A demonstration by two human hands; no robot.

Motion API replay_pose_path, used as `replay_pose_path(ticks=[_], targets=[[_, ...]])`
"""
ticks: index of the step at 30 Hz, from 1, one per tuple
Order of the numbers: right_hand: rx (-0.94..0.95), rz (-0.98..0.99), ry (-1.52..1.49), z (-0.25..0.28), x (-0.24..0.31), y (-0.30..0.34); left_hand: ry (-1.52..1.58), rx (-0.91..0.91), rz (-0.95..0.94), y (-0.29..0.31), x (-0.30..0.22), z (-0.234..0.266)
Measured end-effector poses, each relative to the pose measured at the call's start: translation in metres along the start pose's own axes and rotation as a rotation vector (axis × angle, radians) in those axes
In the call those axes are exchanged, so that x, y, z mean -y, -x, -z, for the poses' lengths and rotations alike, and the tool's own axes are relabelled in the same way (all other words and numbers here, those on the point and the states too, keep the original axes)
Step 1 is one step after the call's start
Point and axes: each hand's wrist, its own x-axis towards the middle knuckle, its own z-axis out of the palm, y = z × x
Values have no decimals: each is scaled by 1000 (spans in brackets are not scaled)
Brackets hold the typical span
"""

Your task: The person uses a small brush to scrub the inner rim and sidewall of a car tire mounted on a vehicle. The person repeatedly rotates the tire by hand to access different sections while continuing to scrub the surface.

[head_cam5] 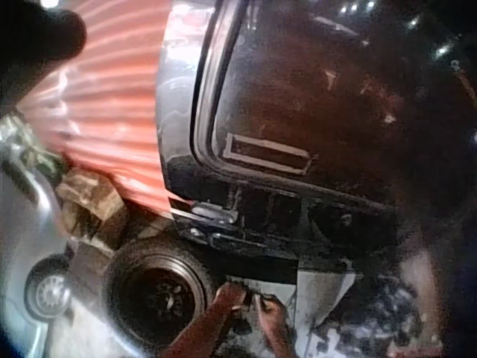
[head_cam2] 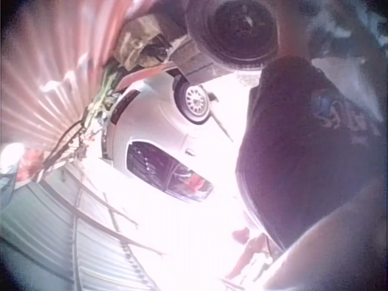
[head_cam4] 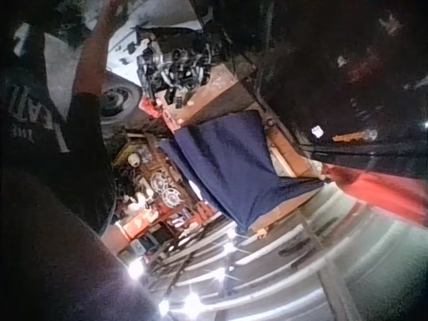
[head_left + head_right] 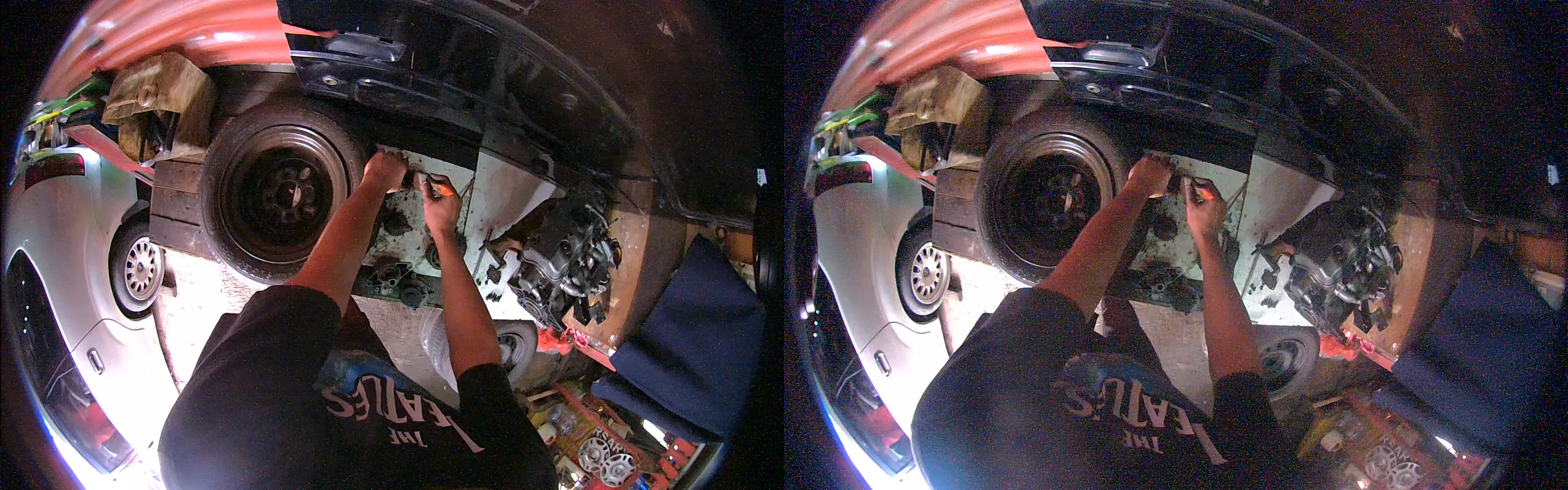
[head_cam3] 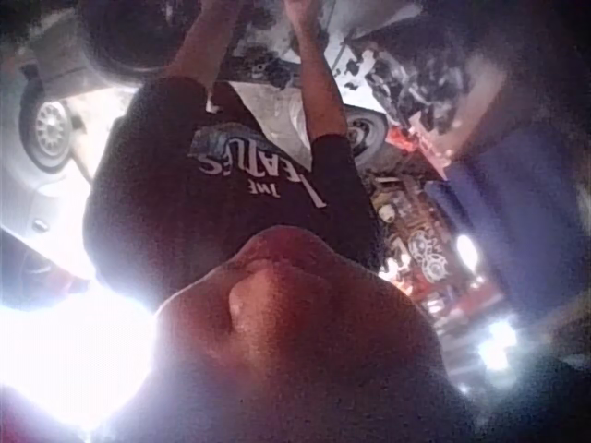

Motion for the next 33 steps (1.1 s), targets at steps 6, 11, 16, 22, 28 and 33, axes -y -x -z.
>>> replay_pose_path(ticks=[6,11,16,22,28,33], targets=[[-68,-92,-83,4,-1,8,23,-53,-46,6,-6,15],[-130,40,-69,-3,-2,10,-5,-83,7,-6,2,-11],[-277,-280,-321,-3,-76,3,-90,-52,-39,-11,-15,11],[-316,-835,-1125,-3,-104,26,-116,-72,-74,-3,-13,2],[-225,-1005,-1439,9,-87,33,112,-278,-107,10,3,-10],[-145,-835,-1743,18,-49,58,207,-325,-71,61,44,-5]])
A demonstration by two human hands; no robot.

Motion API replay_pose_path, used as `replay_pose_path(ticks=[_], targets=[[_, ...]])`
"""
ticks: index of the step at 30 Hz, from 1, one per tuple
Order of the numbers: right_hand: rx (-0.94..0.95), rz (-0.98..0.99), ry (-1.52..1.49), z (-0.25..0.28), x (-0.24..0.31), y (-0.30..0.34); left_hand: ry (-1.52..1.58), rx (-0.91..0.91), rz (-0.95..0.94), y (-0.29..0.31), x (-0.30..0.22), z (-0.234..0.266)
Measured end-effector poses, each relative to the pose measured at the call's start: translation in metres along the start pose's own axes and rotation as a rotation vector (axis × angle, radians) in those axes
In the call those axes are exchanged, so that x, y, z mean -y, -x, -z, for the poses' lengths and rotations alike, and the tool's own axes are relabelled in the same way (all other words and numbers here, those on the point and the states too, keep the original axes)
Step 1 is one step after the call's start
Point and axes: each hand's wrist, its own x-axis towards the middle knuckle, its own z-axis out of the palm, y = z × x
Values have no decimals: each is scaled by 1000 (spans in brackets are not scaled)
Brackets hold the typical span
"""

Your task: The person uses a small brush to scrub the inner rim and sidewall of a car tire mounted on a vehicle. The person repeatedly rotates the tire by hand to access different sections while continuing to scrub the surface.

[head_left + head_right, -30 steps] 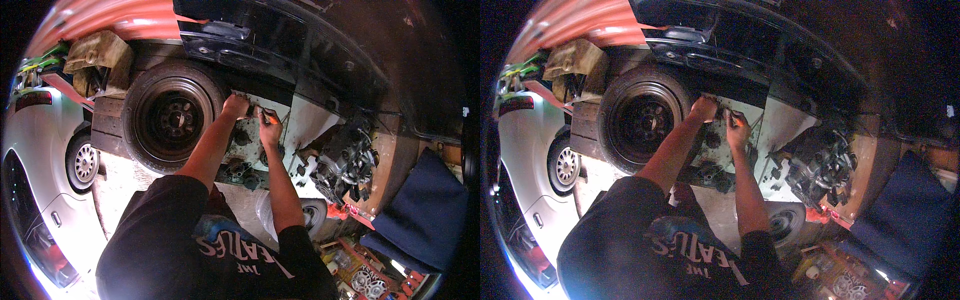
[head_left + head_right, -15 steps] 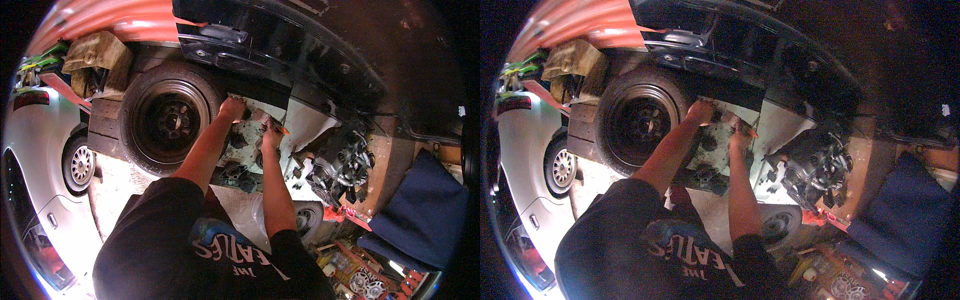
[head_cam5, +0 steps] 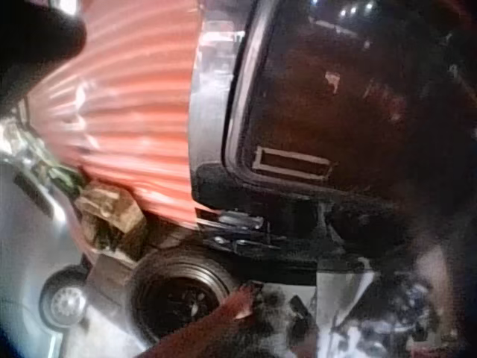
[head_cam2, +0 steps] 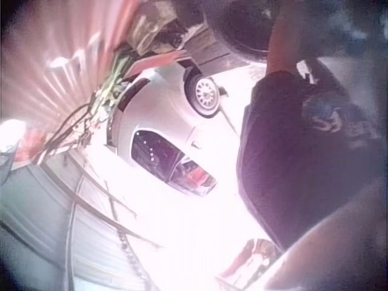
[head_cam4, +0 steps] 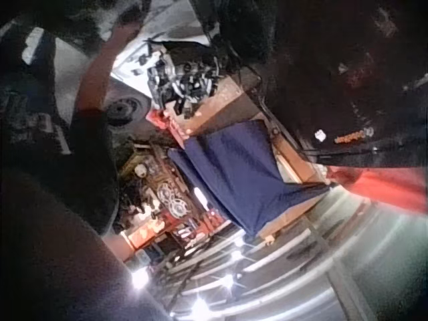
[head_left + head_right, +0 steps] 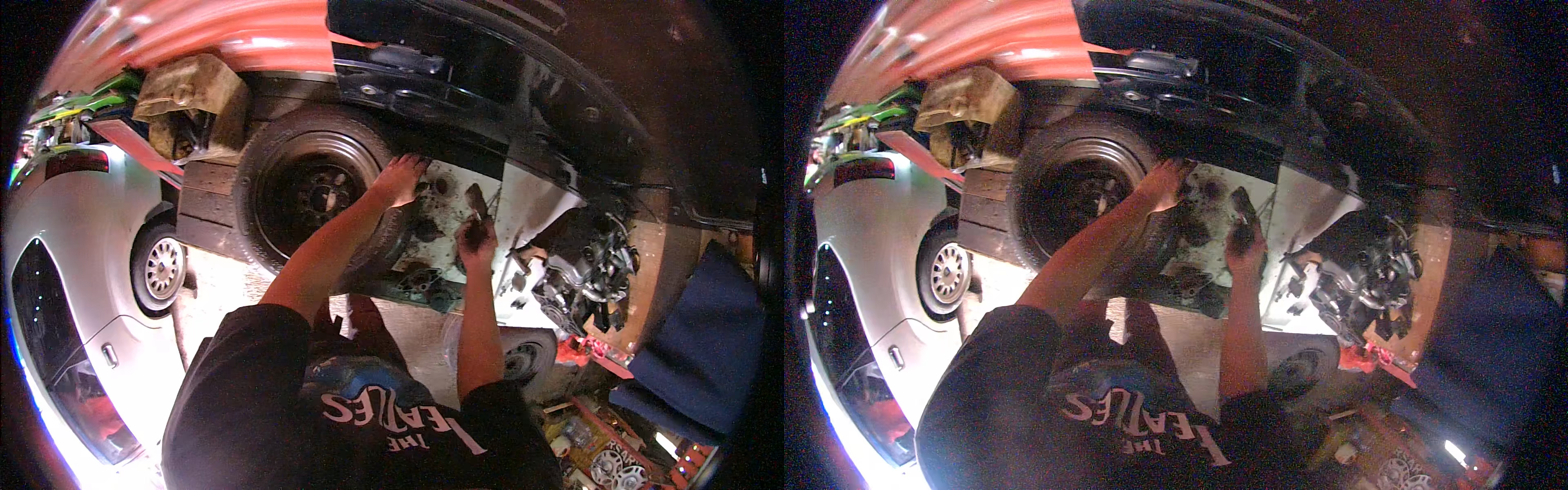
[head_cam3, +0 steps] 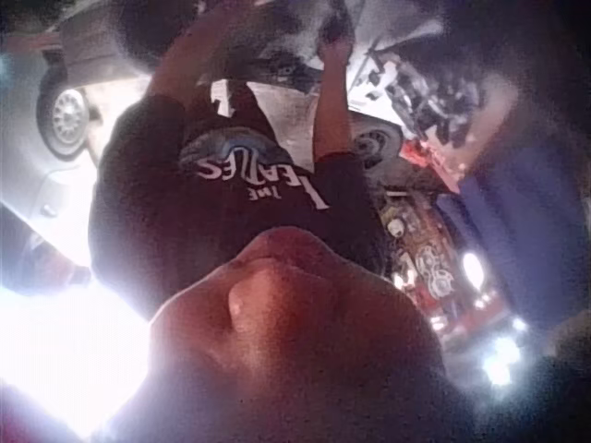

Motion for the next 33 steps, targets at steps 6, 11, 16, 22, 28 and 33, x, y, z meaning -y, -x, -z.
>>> replay_pose_path(ticks=[6,11,16,22,28,33], targets=[[105,-103,-187,6,-36,83,231,-36,285,87,57,66],[119,-189,-172,-39,-109,120,11,-323,387,179,159,63],[285,-212,-179,-82,-182,135,-15,-439,526,249,214,77],[108,-244,325,-187,-296,107,247,-499,597,350,266,91],[839,566,1845,-317,-394,32,277,-479,751,452,302,94],[1189,1023,2322,-352,-463,8,277,-455,898,526,334,77]])
